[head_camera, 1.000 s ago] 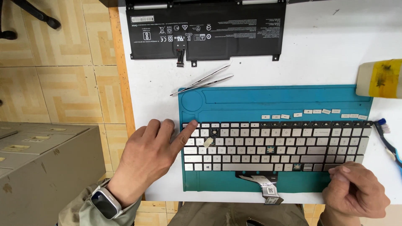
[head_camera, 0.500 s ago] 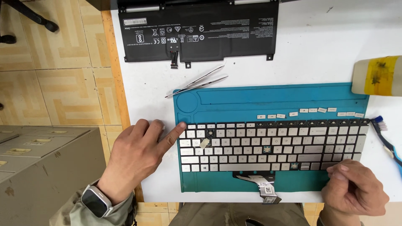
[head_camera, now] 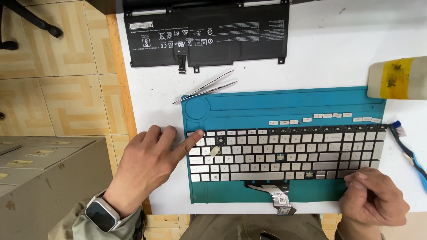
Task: Cleaning and inspecting a laptop keyboard using a toothbrush and a small cloth on a repair bench
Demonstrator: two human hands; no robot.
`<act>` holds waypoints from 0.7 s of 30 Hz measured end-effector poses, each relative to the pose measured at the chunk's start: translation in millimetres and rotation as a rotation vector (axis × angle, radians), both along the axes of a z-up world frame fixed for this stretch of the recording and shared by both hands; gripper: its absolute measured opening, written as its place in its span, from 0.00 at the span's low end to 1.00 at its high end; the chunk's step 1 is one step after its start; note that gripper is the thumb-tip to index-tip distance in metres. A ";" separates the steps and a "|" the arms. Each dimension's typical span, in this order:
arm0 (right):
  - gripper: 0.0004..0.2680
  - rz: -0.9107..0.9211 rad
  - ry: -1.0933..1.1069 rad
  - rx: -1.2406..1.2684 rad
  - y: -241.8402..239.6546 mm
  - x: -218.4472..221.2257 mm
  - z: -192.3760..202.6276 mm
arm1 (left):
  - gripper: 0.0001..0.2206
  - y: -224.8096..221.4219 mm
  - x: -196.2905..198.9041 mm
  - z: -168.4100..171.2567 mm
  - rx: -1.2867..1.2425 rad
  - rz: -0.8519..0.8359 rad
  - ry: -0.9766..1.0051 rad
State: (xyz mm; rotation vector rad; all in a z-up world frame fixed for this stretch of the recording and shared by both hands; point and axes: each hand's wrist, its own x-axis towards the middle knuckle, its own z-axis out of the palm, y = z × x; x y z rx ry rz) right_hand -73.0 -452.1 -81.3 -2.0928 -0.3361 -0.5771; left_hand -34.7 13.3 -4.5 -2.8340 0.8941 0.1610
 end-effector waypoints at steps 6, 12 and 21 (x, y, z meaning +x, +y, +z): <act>0.04 -0.022 0.036 -0.009 0.4 -2.1 2.8 | 0.37 5.3 2.5 5.8 -0.134 -0.010 -0.035; 0.02 0.015 0.004 0.012 2.4 2.6 2.6 | 0.36 12.8 -7.4 2.0 -0.147 0.063 -0.063; 0.02 0.008 0.023 0.004 -0.8 0.4 1.5 | 0.38 16.3 -16.2 3.3 -0.233 0.092 -0.095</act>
